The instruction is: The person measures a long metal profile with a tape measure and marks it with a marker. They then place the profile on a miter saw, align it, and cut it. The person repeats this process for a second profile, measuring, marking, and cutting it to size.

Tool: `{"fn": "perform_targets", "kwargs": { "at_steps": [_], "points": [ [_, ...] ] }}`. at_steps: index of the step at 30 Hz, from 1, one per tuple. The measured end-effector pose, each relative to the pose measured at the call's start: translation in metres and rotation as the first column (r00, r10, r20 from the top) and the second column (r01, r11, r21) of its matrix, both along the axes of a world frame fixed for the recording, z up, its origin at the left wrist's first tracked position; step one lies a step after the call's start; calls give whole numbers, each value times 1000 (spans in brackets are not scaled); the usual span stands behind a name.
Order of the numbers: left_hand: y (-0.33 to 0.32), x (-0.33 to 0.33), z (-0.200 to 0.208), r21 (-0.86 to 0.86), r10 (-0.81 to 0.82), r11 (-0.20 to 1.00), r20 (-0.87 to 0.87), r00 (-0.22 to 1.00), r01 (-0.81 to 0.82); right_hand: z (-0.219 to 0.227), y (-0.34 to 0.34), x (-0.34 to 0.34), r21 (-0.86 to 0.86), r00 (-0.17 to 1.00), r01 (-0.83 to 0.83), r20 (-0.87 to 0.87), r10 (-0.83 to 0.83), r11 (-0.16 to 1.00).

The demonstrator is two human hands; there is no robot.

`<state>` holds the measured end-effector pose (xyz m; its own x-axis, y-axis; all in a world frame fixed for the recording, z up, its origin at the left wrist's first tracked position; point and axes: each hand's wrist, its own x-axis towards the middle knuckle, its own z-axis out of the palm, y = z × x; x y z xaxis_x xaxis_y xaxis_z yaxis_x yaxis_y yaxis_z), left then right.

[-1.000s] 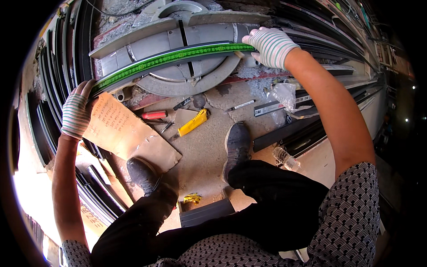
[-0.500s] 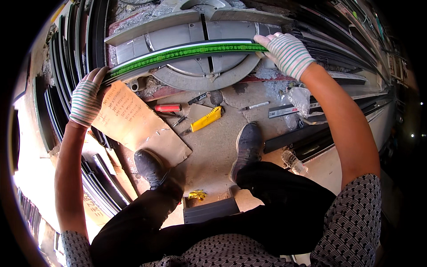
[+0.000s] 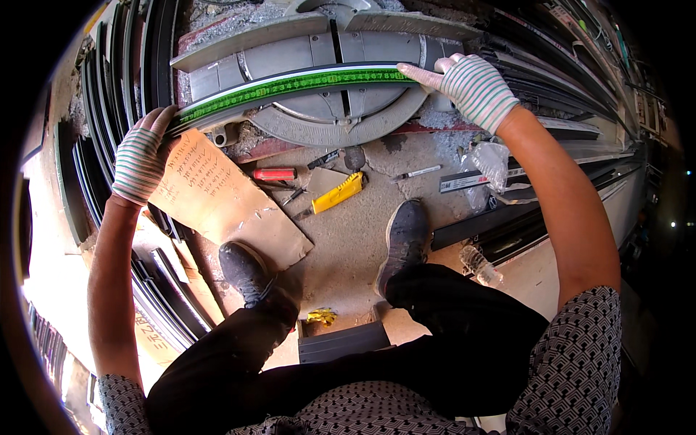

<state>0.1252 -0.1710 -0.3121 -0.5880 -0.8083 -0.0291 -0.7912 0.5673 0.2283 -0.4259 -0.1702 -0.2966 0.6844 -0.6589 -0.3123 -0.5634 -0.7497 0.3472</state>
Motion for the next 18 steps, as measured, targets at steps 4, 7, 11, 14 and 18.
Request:
{"fn": "perform_targets", "kwargs": {
  "at_steps": [4, 7, 11, 14, 18],
  "points": [
    [1, -1, 2, -21, -10, 1000, -8, 1000, 10, -2, 2, 1, -13, 1000, 3, 17, -2, 1000],
    [0, -1, 2, -5, 8, 1000, 6, 1000, -8, 0, 2, -1, 3, 999, 38, -24, -38, 999],
    [0, -3, 2, 7, 20, 1000, 8, 1000, -20, 7, 6, -8, 47, 993, 94, -71, -91, 994],
    [0, 0, 0, 1, 17, 1000, 8, 1000, -17, 5, 7, -6, 68, 990, 113, -88, -107, 991],
    [1, 2, 9, 34, 27, 999, 60, 998, -29, 13, 7, 13, 52, 996, 90, 19, -91, 995]
  ]
}}
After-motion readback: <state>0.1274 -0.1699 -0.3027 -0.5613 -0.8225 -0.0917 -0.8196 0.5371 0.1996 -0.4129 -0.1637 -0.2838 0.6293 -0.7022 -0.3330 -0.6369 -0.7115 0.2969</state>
